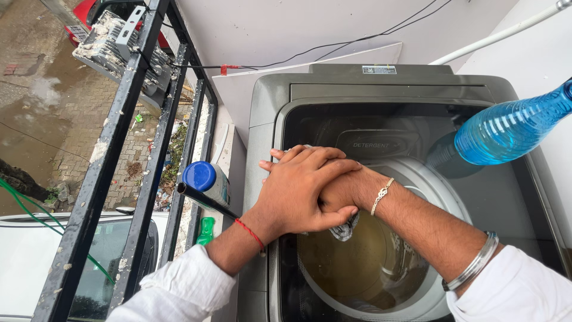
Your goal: The person cleans the top-loading washing machine by spraying a cleaning solution from a spray bottle onto the lid and top surface, then wiping these areas with a cloth. The person wipes the inside of the lid, the control panel area, and the top surface of the machine.
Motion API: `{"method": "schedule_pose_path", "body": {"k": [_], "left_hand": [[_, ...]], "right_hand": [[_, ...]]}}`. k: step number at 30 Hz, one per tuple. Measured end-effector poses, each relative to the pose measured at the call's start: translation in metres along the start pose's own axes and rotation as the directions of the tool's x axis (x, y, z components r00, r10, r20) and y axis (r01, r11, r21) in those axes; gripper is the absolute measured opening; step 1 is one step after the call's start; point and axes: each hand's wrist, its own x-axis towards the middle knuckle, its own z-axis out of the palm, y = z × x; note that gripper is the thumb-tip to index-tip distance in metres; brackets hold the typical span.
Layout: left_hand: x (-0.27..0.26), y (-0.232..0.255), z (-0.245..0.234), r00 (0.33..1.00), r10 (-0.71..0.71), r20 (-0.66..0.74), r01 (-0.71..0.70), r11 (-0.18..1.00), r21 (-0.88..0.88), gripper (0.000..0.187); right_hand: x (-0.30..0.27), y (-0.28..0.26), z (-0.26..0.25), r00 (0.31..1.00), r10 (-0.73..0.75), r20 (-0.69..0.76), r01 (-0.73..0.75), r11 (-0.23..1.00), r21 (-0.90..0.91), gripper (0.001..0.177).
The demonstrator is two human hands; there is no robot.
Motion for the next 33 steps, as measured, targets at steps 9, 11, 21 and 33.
{"method": "schedule_pose_path", "body": {"k": [9, 11, 21, 33], "left_hand": [[0.043, -0.055, 0.002, 0.996, 0.069, 0.062, -0.067, 0.997, -0.039, 0.057], [0.056, -0.07, 0.007, 0.994, 0.087, 0.062, -0.085, 0.996, -0.034, 0.049], [0.103, -0.116, 0.022, 0.992, 0.076, 0.098, -0.071, 0.996, -0.055, 0.047], [0.093, -0.095, 0.029, 0.994, 0.019, 0.104, -0.013, 0.998, -0.066, 0.048]], "right_hand": [[0.011, 0.048, -0.022, 0.957, 0.291, -0.014, -0.284, 0.944, 0.17, 0.079], [0.013, 0.061, -0.025, 0.984, 0.147, -0.102, -0.145, 0.989, 0.027, 0.08], [0.014, 0.094, -0.041, 0.892, 0.392, -0.224, -0.378, 0.92, 0.105, 0.048], [0.0, 0.082, -0.023, 0.865, 0.389, -0.317, -0.357, 0.921, 0.158, 0.063]]}}
